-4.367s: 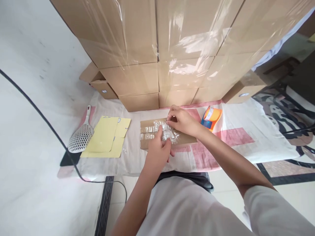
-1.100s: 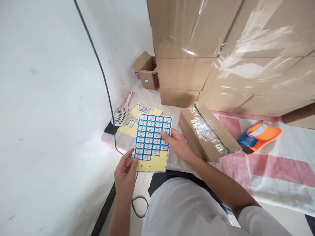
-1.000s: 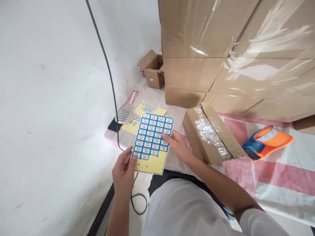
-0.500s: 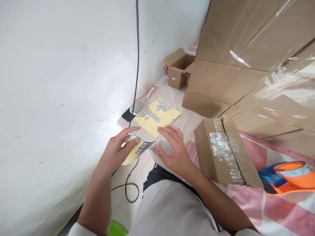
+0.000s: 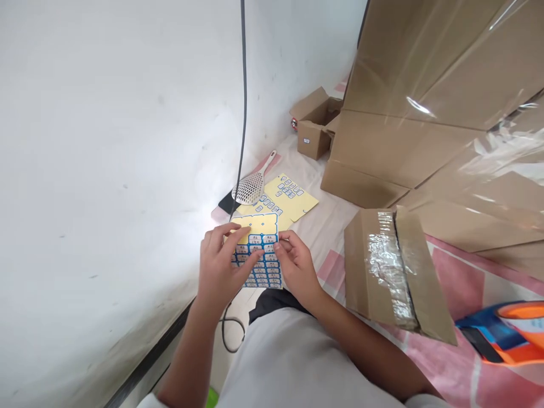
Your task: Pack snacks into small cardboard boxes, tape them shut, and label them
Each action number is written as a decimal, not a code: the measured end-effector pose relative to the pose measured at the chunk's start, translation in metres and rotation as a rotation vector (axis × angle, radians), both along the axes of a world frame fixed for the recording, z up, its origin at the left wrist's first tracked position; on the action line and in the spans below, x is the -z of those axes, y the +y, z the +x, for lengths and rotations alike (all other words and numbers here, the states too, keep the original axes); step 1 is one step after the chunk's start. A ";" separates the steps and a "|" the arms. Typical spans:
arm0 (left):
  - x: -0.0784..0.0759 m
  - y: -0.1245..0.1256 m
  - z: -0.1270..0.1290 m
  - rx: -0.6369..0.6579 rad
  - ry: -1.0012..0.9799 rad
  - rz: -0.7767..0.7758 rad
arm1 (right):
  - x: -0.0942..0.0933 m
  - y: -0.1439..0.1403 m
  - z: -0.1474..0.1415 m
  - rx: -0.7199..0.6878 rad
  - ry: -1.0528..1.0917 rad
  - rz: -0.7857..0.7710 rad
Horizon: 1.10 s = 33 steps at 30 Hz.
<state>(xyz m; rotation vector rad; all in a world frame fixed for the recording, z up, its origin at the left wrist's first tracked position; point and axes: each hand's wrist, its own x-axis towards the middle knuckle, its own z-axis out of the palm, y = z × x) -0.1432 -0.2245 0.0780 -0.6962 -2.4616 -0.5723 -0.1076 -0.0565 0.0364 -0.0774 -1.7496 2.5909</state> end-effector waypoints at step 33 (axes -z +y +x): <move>0.012 0.015 0.022 0.141 0.133 0.018 | 0.001 0.005 -0.007 0.123 0.018 0.082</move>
